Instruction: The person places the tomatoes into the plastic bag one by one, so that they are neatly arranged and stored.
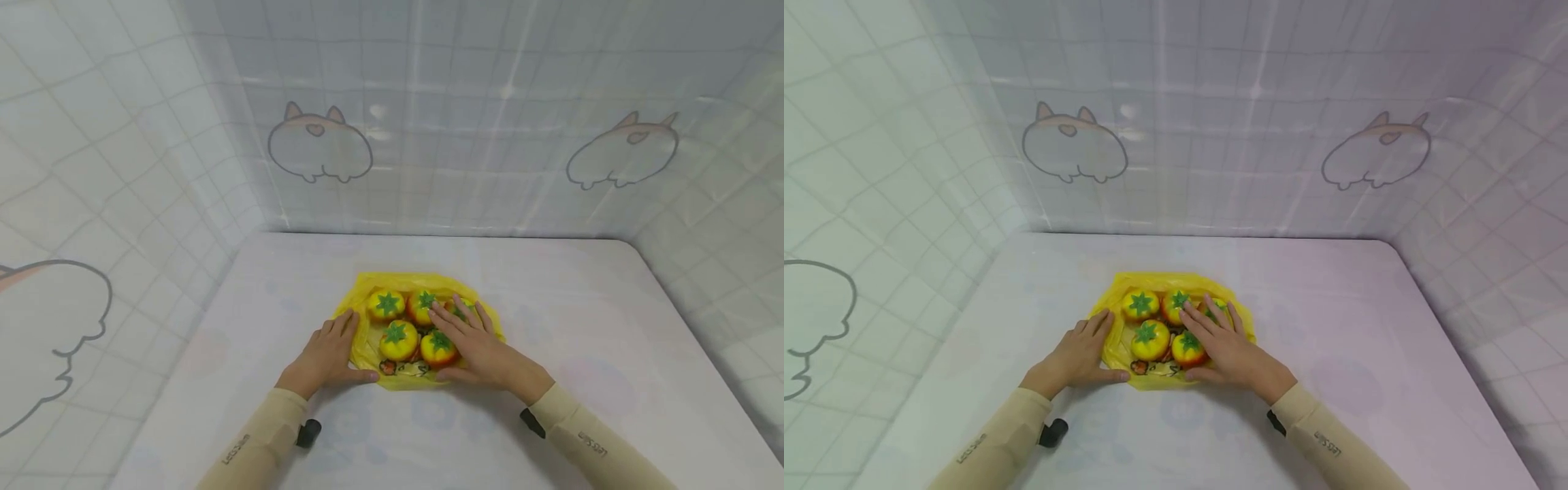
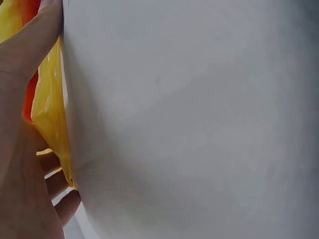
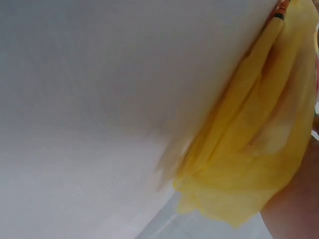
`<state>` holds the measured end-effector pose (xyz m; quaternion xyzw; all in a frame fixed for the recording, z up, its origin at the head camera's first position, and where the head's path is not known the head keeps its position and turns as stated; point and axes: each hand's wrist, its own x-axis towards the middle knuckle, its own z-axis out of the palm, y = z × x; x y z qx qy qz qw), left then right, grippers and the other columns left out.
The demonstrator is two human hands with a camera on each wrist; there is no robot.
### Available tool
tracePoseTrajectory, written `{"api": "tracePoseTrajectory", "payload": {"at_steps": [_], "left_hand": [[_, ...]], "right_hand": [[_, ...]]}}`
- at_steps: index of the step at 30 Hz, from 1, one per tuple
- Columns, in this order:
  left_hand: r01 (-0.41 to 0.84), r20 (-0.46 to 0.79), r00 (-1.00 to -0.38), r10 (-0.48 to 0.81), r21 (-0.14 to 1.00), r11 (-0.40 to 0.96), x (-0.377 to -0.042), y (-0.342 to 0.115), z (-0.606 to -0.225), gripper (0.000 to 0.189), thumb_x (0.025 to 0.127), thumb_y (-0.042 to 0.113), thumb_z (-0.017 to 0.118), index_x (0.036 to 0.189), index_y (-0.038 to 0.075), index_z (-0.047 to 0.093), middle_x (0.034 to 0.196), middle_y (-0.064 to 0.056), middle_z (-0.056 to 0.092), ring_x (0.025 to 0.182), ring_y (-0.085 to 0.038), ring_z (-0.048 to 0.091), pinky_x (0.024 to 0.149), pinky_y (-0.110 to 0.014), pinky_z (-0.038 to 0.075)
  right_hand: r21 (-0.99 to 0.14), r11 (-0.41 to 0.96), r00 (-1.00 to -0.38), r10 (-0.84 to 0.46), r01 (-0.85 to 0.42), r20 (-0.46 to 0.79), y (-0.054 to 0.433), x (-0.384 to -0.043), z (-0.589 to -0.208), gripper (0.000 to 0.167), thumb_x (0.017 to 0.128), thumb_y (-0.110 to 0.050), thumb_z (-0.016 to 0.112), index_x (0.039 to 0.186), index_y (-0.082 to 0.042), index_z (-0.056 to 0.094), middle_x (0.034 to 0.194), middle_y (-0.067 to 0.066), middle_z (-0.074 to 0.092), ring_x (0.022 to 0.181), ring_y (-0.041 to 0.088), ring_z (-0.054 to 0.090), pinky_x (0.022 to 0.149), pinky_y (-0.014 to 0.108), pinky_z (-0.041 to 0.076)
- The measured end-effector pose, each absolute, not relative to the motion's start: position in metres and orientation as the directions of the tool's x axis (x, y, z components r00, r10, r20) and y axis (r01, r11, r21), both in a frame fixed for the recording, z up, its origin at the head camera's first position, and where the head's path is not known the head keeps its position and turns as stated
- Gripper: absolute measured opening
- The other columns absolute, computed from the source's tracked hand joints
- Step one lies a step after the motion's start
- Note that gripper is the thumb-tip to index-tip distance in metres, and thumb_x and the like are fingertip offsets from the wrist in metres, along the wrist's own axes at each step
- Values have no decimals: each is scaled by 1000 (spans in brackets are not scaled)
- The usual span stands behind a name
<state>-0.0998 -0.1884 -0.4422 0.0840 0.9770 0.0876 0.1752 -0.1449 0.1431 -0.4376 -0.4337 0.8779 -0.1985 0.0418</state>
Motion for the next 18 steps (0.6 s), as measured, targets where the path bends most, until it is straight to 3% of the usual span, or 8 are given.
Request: {"api": "tracePoseTrajectory", "payload": {"at_steps": [10, 18], "left_hand": [[135, -362, -907, 215, 235, 963, -104, -192, -433, 130, 78, 82, 66, 164, 0, 13, 171, -21, 10, 153, -46, 19, 121, -61, 28], [110, -313, -928, 202, 288, 951, -117, -212, -403, 125, 81, 75, 71, 163, -3, 16, 168, -26, 16, 151, -50, 21, 119, -66, 27]], "right_hand": [[-411, 535, -619, -780, -739, 98, 152, -156, -413, 97, 93, -59, 67, 165, -11, 23, 172, 9, 18, 157, 43, 5, 119, 72, 7], [-392, 522, -603, -790, -758, 113, 155, -177, -390, 94, 95, -53, 68, 166, -14, 19, 171, 10, 19, 158, 37, 8, 121, 68, 10]]}}
